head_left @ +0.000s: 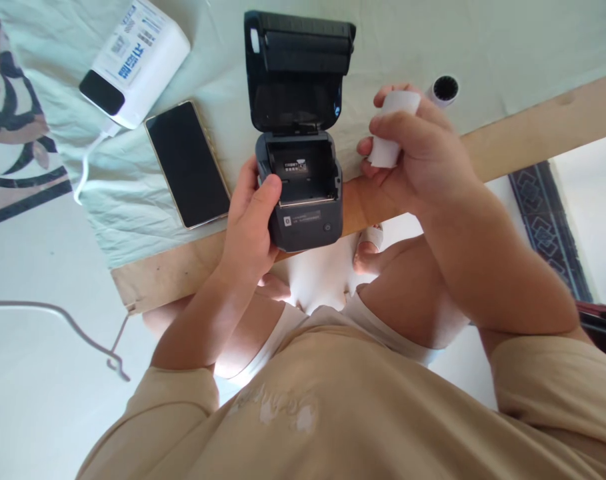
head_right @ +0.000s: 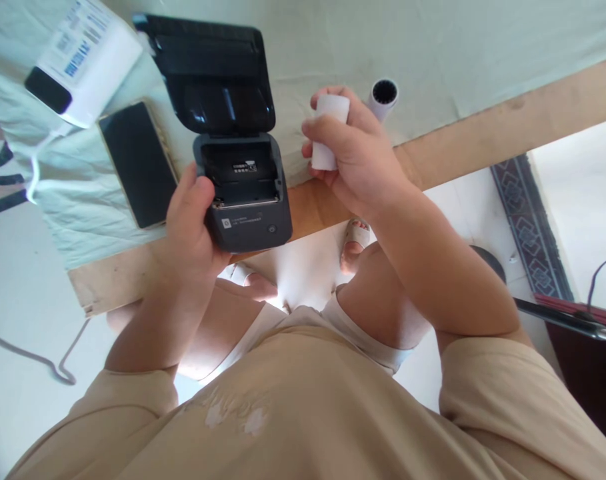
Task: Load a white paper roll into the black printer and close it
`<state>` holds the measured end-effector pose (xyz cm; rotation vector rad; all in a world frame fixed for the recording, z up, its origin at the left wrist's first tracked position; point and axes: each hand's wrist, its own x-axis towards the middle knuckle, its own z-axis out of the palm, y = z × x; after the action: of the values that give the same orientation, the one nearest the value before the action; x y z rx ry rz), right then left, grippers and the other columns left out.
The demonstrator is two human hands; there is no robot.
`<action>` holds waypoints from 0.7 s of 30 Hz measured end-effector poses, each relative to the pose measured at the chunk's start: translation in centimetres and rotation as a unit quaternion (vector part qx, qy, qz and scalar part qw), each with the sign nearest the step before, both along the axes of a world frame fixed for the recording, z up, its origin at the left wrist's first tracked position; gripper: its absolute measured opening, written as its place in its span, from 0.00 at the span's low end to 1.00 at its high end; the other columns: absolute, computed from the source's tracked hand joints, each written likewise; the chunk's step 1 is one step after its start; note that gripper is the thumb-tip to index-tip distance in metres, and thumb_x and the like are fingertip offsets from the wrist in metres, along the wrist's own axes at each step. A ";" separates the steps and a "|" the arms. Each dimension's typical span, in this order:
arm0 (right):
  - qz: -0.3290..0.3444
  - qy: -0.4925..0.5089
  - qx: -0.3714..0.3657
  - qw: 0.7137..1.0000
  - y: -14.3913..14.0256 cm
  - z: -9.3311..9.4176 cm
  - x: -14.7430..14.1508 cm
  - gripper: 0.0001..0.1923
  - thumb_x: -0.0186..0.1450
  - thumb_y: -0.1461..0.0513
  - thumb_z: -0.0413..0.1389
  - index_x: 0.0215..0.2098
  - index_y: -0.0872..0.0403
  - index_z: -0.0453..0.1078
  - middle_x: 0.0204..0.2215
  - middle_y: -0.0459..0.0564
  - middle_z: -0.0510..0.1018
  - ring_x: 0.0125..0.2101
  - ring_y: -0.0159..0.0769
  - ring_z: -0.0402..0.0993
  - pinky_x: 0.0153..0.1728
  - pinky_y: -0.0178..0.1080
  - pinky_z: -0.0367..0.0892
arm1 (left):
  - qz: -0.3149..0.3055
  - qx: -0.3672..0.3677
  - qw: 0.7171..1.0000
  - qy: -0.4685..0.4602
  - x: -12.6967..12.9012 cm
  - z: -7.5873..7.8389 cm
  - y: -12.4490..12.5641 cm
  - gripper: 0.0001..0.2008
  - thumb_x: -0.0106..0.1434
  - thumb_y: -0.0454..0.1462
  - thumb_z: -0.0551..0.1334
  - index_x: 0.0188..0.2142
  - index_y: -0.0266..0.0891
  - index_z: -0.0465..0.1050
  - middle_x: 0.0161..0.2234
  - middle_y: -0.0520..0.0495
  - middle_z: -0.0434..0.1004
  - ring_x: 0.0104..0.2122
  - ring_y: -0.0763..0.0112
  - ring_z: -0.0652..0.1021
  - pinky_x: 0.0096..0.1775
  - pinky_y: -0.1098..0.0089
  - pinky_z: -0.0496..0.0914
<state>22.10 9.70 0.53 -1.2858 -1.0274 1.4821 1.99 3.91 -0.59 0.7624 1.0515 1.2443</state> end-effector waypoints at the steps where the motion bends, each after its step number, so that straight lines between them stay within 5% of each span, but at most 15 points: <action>1: -0.011 0.017 -0.007 1.000 -0.2 0.3 -0.2 0.23 0.52 0.56 0.63 0.43 0.47 0.60 0.31 0.41 0.64 0.29 0.27 0.70 0.23 0.31 0.61 | 0.000 0.000 1.000 -0.003 0.0 0.0 0.0 0.13 0.67 0.49 0.69 0.44 0.46 0.76 0.44 0.49 0.84 0.62 0.55 0.79 0.55 0.62 0.80; 4: -0.035 0.080 -0.043 0.995 -0.4 0.6 -0.6 0.30 0.48 0.58 0.69 0.46 0.45 0.64 0.30 0.42 0.69 0.35 0.31 0.74 0.28 0.33 0.70 | -0.002 -0.009 1.000 -0.011 0.0 -0.1 0.0 0.14 0.66 0.48 0.69 0.46 0.45 0.76 0.45 0.48 0.84 0.61 0.54 0.80 0.54 0.62 0.81; 7: -0.076 0.074 -0.030 0.994 -0.4 0.4 -0.7 0.23 0.53 0.58 0.67 0.44 0.47 0.65 0.37 0.46 0.77 0.42 0.37 0.78 0.32 0.36 0.74 | 0.000 -0.018 1.000 -0.022 0.0 -0.1 0.0 0.14 0.67 0.47 0.69 0.48 0.45 0.76 0.42 0.50 0.84 0.58 0.57 0.82 0.53 0.62 0.81; 11: -0.110 -0.028 0.142 0.983 -2.1 1.9 -1.0 0.18 0.60 0.62 0.60 0.48 0.43 0.68 0.45 0.43 0.77 0.48 0.33 0.77 0.44 0.37 0.76 | 0.000 -0.025 1.000 -0.015 -0.1 0.0 0.0 0.12 0.67 0.47 0.68 0.46 0.47 0.76 0.40 0.51 0.84 0.58 0.58 0.82 0.51 0.63 0.81; 13: -0.018 -0.224 0.300 0.927 -3.3 3.0 -1.3 0.18 0.68 0.56 0.60 0.56 0.40 0.71 0.55 0.43 0.74 0.61 0.37 0.71 0.62 0.41 0.73 | 0.000 -0.020 1.000 -0.016 0.0 0.1 0.0 0.11 0.66 0.46 0.69 0.45 0.47 0.76 0.40 0.52 0.84 0.59 0.58 0.81 0.49 0.64 0.81; 15: 0.049 -0.332 0.359 0.871 -4.0 3.8 -1.9 0.19 0.72 0.53 0.56 0.60 0.37 0.72 0.55 0.44 0.74 0.64 0.39 0.68 0.68 0.43 0.69 | 0.002 -0.010 1.000 -0.023 0.1 0.1 -0.1 0.11 0.67 0.46 0.69 0.45 0.46 0.77 0.40 0.52 0.85 0.58 0.58 0.81 0.48 0.65 0.81; 18: 0.125 -0.344 0.350 0.862 -3.7 3.7 -2.9 0.17 0.74 0.55 0.52 0.59 0.40 0.73 0.51 0.46 0.75 0.57 0.37 0.72 0.62 0.38 0.72 | 0.010 0.014 0.999 -0.042 0.1 -0.2 -0.1 0.11 0.67 0.44 0.69 0.46 0.44 0.78 0.40 0.53 0.84 0.56 0.62 0.81 0.50 0.67 0.79; 21: 0.108 -0.345 0.385 0.849 -2.7 2.6 -3.6 0.10 0.73 0.60 0.52 0.49 0.49 0.74 0.47 0.48 0.77 0.48 0.34 0.74 0.51 0.36 0.74 | 0.019 0.025 0.998 -0.062 0.1 -0.7 -0.1 0.12 0.67 0.43 0.70 0.47 0.43 0.78 0.41 0.53 0.84 0.58 0.62 0.80 0.53 0.67 0.78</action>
<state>18.54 6.98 3.11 -1.1046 -2.0332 0.5581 2.06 3.82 -1.26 0.6962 0.9418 1.3373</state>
